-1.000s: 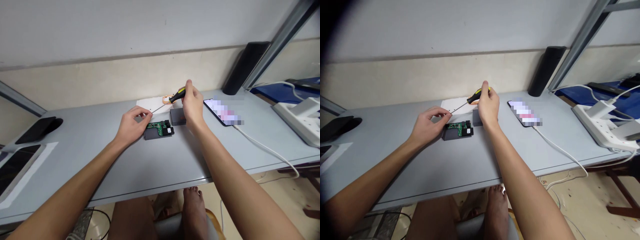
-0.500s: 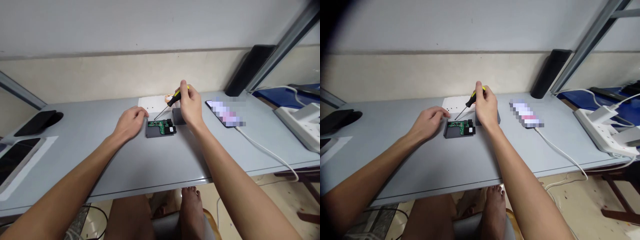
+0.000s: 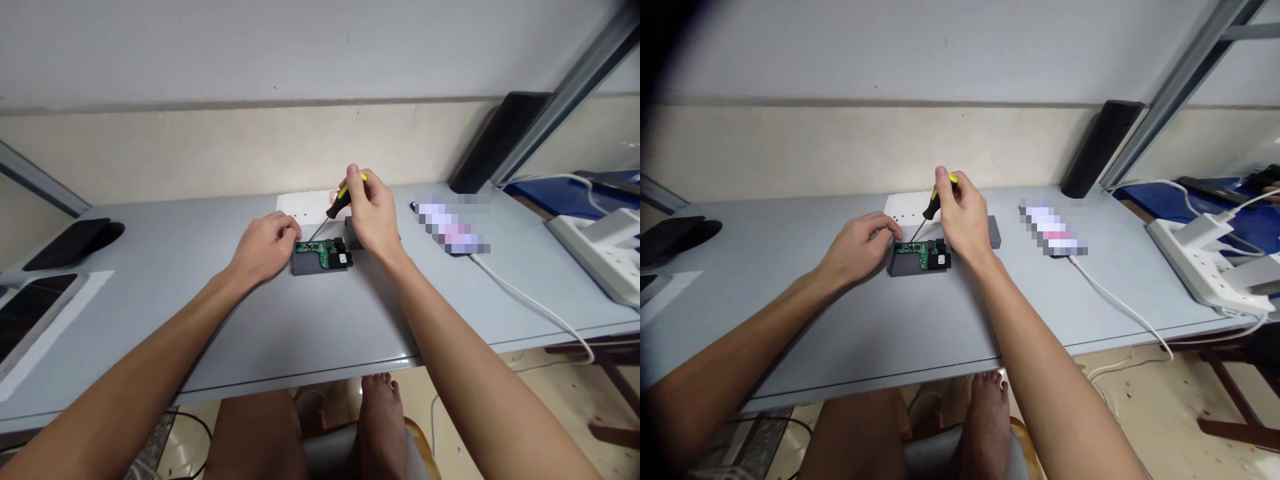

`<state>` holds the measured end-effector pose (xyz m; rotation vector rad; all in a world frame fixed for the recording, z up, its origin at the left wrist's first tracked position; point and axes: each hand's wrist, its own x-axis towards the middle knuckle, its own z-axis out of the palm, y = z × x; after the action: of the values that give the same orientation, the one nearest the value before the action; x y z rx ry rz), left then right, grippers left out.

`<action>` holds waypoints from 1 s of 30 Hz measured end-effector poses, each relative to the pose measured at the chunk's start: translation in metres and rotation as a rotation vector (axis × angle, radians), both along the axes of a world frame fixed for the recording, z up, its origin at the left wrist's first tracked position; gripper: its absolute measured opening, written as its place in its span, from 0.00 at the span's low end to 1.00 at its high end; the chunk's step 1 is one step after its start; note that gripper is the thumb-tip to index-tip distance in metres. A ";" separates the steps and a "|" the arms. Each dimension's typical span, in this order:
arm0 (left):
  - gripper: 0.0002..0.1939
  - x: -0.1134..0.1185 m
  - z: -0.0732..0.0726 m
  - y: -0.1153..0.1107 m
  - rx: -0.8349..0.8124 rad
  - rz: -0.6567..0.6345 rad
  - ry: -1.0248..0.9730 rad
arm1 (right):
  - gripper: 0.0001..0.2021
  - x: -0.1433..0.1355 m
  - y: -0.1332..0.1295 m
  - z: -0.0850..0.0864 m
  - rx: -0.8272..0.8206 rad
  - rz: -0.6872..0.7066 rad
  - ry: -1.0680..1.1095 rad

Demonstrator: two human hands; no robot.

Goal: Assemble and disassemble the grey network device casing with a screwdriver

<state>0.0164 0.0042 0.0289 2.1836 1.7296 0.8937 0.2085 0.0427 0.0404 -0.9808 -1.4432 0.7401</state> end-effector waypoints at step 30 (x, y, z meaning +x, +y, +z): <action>0.12 0.007 0.008 -0.005 -0.220 0.043 0.040 | 0.23 -0.055 0.010 0.023 0.116 0.213 -0.208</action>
<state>0.0233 -0.0012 0.0373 2.0426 1.8048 0.6386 0.1538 0.0526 0.0630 -0.8412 -1.7727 0.7141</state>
